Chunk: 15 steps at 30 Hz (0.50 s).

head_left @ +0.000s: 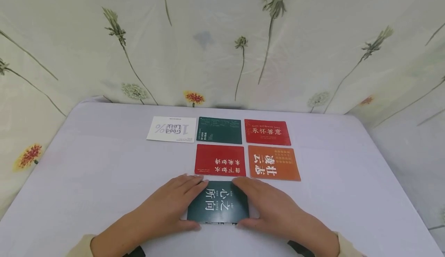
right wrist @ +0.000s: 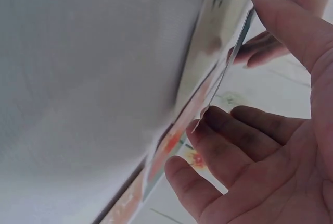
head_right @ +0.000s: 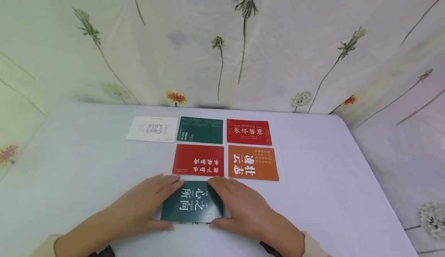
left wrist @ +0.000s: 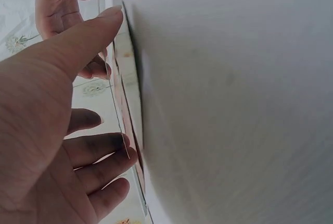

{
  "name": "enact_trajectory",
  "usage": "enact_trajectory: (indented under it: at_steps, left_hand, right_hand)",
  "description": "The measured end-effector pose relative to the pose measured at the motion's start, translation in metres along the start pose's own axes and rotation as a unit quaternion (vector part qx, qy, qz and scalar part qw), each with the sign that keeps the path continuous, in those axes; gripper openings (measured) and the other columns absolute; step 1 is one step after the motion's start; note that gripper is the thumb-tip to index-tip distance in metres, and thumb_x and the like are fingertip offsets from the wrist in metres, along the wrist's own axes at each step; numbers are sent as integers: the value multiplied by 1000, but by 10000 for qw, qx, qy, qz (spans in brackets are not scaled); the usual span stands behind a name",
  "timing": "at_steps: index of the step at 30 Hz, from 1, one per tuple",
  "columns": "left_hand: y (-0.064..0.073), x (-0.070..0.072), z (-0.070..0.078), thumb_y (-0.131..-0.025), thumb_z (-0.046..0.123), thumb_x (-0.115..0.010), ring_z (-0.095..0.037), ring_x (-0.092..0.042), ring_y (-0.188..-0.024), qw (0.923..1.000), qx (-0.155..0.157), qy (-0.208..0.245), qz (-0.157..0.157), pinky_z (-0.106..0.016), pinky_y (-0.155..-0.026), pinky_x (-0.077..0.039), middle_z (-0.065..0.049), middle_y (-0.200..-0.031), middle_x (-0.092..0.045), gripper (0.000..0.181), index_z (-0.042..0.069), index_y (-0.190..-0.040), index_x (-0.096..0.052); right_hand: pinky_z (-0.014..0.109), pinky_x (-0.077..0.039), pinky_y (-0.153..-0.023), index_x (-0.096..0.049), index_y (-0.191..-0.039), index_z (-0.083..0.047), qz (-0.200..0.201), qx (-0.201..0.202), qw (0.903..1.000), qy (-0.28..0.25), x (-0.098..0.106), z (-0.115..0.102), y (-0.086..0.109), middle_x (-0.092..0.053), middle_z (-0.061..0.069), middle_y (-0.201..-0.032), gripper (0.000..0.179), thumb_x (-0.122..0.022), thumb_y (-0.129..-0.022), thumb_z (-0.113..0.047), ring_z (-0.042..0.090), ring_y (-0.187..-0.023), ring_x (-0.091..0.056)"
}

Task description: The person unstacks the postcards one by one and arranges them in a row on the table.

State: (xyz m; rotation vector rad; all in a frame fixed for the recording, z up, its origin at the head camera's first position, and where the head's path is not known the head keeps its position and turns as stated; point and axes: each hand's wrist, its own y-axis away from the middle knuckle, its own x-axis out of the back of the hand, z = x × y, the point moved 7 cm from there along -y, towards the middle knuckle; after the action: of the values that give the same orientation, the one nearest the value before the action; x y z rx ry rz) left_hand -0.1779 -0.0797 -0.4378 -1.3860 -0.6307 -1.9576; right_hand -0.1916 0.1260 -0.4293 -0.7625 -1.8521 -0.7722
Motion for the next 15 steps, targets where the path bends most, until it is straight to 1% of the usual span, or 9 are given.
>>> enact_trajectory:
  at_steps: [6, 9, 12, 15]
  left_hand:
    - [2, 6, -4, -72, 65, -72, -17, -37, -133, 9999, 62, 44, 143, -40, -110, -34, 2, -146, -41, 100, 19, -151, -33]
    - [3, 11, -6, -71, 63, -74, -16, -36, -133, 9997, 126, 66, 209, -39, -110, -34, 3, -147, -40, 100, 19, -151, -33]
    - [5, 18, -10, -71, 60, -76, -14, -35, -134, 9994, 201, 46, 290, -38, -112, -32, 5, -147, -39, 99, 19, -150, -34]
    - [8, 26, -14, -71, 58, -78, -12, -33, -135, 9988, 291, -34, 391, -36, -113, -28, 6, -148, -37, 99, 19, -151, -34]
  right_hand:
    - [38, -52, -91, -34, -149, -30, 145, 105, 9998, 30, 8, -6, -2, -44, -10, -144, 98, -76, -67, -64, 13, -130, -42]
    - [37, -53, -90, -33, -150, -30, 198, 189, 9996, 43, 12, -10, -5, -42, -10, -145, 98, -77, -68, -61, 12, -131, -41]
    - [36, -54, -86, -34, -150, -29, 353, 309, 9988, 101, 17, -15, -10, -43, -9, -145, 100, -80, -66, -59, 13, -130, -42]
    - [37, -54, -86, -35, -149, -28, 488, 428, 9977, 197, 22, -20, -16, -43, -7, -144, 102, -82, -64, -57, 15, -130, -42]
